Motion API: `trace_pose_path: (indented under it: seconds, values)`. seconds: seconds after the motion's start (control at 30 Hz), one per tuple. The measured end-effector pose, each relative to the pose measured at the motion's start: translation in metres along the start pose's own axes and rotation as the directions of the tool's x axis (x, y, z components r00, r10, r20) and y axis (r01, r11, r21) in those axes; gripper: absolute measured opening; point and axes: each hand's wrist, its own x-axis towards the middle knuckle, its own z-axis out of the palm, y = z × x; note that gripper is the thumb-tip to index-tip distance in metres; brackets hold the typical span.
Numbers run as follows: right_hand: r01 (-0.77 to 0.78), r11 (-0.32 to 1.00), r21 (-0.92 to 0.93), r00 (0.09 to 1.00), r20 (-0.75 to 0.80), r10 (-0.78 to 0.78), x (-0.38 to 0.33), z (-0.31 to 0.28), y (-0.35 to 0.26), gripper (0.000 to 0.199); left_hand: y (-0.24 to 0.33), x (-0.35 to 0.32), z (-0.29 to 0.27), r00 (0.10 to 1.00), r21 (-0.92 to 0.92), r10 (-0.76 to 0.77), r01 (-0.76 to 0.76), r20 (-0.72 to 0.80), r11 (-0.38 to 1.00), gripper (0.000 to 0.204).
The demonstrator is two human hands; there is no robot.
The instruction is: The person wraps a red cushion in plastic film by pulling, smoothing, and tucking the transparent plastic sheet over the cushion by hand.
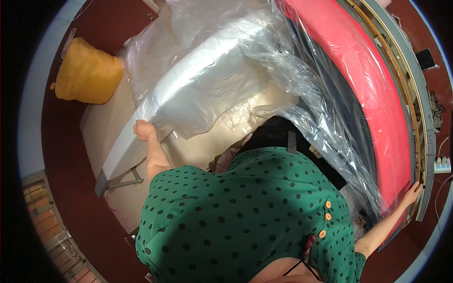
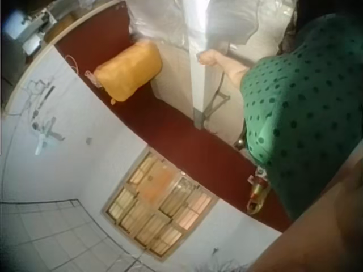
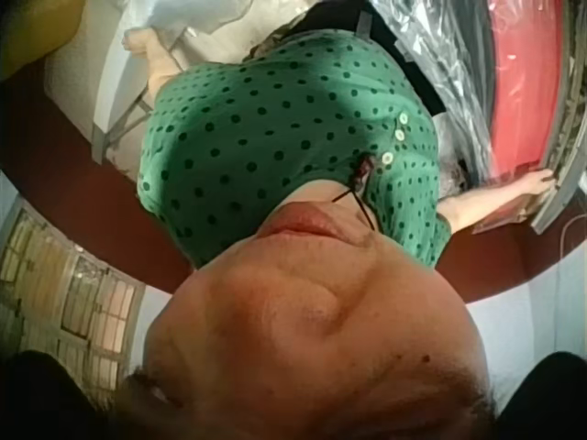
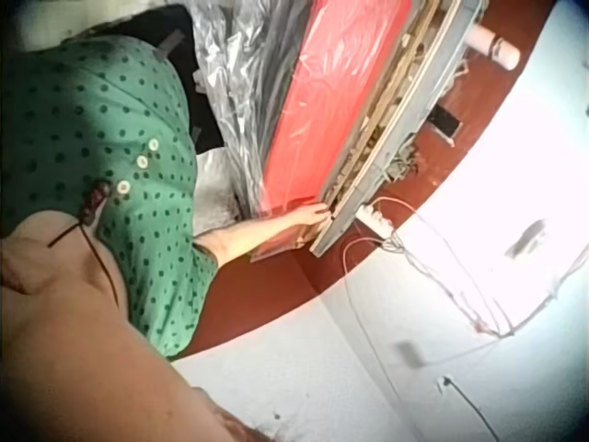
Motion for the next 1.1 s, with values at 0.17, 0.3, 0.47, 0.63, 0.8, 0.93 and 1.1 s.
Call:
trace_pose_path:
  seconds: [0.17,0.3,0.47,0.63,0.8,0.93,1.1]
  values:
    - [0.015,0.998,0.063,0.999,0.051,-0.018,0.003,0.002,-0.007,0.045,-0.025,0.039,-0.019,0.983,-0.212,-0.161,0.141,-0.082,0.967,0.020]
    - [0.004,0.991,0.135,0.995,0.095,-0.017,0.006,0.012,-0.010,0.048,-0.022,0.105,-0.022,0.795,-0.780,-0.602,0.327,-0.078,0.533,0.015]
    - [-0.048,0.832,0.552,0.929,0.331,-0.167,-0.006,0.005,-0.160,0.031,0.240,-0.054,-0.083,0.759,-0.991,0.639,0.072,0.128,0.112,0.019]
    - [-0.443,0.374,0.815,0.630,0.580,-0.517,-0.050,-0.002,-0.354,0.042,0.320,-0.268,-0.248,-0.211,-0.978,0.972,0.200,-0.106,-0.063,0.026]
    - [-0.603,-0.204,0.771,0.686,0.371,-0.626,-0.066,-0.022,-0.399,0.048,0.359,-0.374,-0.333,-0.494,-0.557,0.576,-0.204,-0.651,-0.805,0.037]
    - [-0.610,0.082,0.788,0.539,0.488,-0.686,-0.091,-0.017,-0.348,0.025,0.425,-0.375,-0.338,-0.384,-0.175,0.402,-0.505,-0.831,-0.845,0.022]
    - [-0.435,0.456,0.776,0.582,0.629,-0.515,-0.122,-0.035,-0.222,0.020,0.489,-0.350,-0.307,-0.166,-0.458,0.635,-0.560,-0.754,-0.690,0.013]
